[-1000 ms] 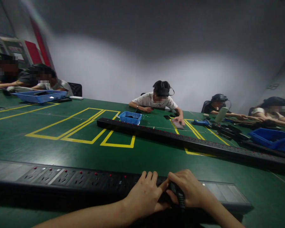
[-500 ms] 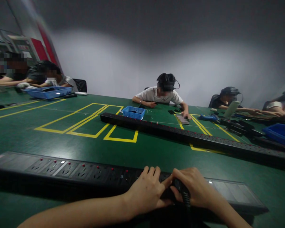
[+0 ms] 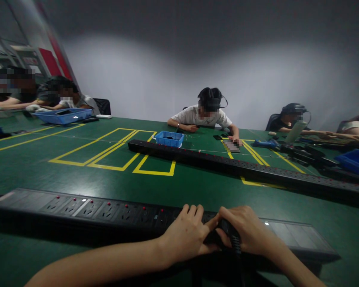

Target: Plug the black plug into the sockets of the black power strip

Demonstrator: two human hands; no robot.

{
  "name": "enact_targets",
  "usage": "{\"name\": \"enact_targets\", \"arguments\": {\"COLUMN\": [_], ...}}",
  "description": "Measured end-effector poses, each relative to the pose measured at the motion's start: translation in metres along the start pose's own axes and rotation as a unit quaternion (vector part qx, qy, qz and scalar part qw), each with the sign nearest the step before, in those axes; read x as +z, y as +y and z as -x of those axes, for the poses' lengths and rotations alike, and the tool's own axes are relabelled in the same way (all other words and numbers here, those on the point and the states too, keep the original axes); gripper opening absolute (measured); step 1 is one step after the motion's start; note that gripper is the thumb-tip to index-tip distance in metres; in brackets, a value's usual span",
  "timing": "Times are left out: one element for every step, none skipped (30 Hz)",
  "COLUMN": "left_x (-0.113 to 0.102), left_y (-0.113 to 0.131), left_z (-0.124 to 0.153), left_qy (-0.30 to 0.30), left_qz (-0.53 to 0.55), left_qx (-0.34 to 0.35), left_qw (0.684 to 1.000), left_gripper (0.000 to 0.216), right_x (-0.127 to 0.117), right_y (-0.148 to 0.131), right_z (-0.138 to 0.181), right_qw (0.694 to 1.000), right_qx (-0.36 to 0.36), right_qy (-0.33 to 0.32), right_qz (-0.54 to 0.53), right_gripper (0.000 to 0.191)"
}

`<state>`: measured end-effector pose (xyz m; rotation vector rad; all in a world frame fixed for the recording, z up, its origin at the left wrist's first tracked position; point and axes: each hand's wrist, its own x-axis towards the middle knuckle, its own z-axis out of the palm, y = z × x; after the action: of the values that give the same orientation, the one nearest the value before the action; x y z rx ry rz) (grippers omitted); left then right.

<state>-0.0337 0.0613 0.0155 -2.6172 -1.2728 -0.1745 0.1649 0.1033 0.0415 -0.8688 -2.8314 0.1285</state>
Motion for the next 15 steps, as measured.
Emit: {"name": "enact_targets", "arguments": {"left_x": [-0.0001,-0.0001,-0.0002,-0.0002,-0.0002,-0.0002,-0.0001,-0.0001,0.0,0.0,0.0,-0.0001,-0.0002,-0.0003,-0.0004], "left_y": [0.0003,0.0005,0.0007,0.0008,0.0007,0.0006,0.0005,0.0003,0.0001,0.0,-0.0002,-0.0004,-0.0005,-0.0006,-0.0007], "left_z": [-0.0001,-0.0003,-0.0005,-0.0008,-0.0009,-0.0011,-0.0011,-0.0011,-0.0011,-0.001,-0.0009,-0.0009,-0.0009,-0.001,-0.0011], "left_qy": [-0.002,-0.003,-0.005,-0.005,-0.005,-0.004,-0.003,-0.002,-0.002,-0.002,-0.003,-0.004,-0.005,-0.006,-0.007], "left_qz": [0.001,0.002,0.003,0.003,0.003,0.004,0.004,0.004,0.005,0.005,0.004,0.004,0.003,0.002,0.001], "left_qx": [-0.001,-0.001,-0.001,-0.001,-0.001,-0.001,0.0,0.001,0.002,0.003,0.003,0.003,0.004,0.004,0.005], "left_qw": [1.0,1.0,1.0,1.0,1.0,1.0,1.0,1.0,1.0,1.0,1.0,1.0,1.0,1.0,1.0], "left_gripper": [0.072,0.072,0.072,0.072,0.072,0.072,0.073,0.073,0.073,0.074,0.074,0.074,0.073,0.073,0.073], "right_x": [-0.0004,-0.0009,-0.0013,-0.0017,-0.002,-0.0021,-0.0021,-0.002,-0.0018,-0.0016,-0.0015,-0.0014,-0.0014,-0.0014,-0.0015], "right_y": [-0.0002,-0.0003,-0.0005,-0.0006,-0.0008,-0.0009,-0.001,-0.0011,-0.0011,-0.0011,-0.0011,-0.0011,-0.0011,-0.0011,-0.0011], "right_z": [0.0,0.0,0.0,0.0,0.0,0.0001,0.0002,0.0004,0.0005,0.0007,0.0008,0.0008,0.0008,0.0007,0.0007], "right_qw": [1.0,1.0,1.0,1.0,1.0,1.0,1.0,1.0,1.0,1.0,1.0,1.0,1.0,1.0,1.0], "right_qx": [0.002,0.003,0.004,0.005,0.006,0.007,0.007,0.007,0.008,0.008,0.009,0.009,0.009,0.007,0.006], "right_qy": [0.0,-0.003,-0.005,-0.007,-0.009,-0.01,-0.011,-0.01,-0.01,-0.01,-0.011,-0.011,-0.012,-0.012,-0.01], "right_qz": [-0.005,-0.012,-0.019,-0.025,-0.027,-0.025,-0.02,-0.013,-0.008,-0.005,-0.004,-0.004,-0.004,-0.004,-0.004], "right_gripper": [0.004,0.005,0.005,0.006,0.006,0.006,0.005,0.005,0.005,0.005,0.005,0.004,0.004,0.004,0.004]}}
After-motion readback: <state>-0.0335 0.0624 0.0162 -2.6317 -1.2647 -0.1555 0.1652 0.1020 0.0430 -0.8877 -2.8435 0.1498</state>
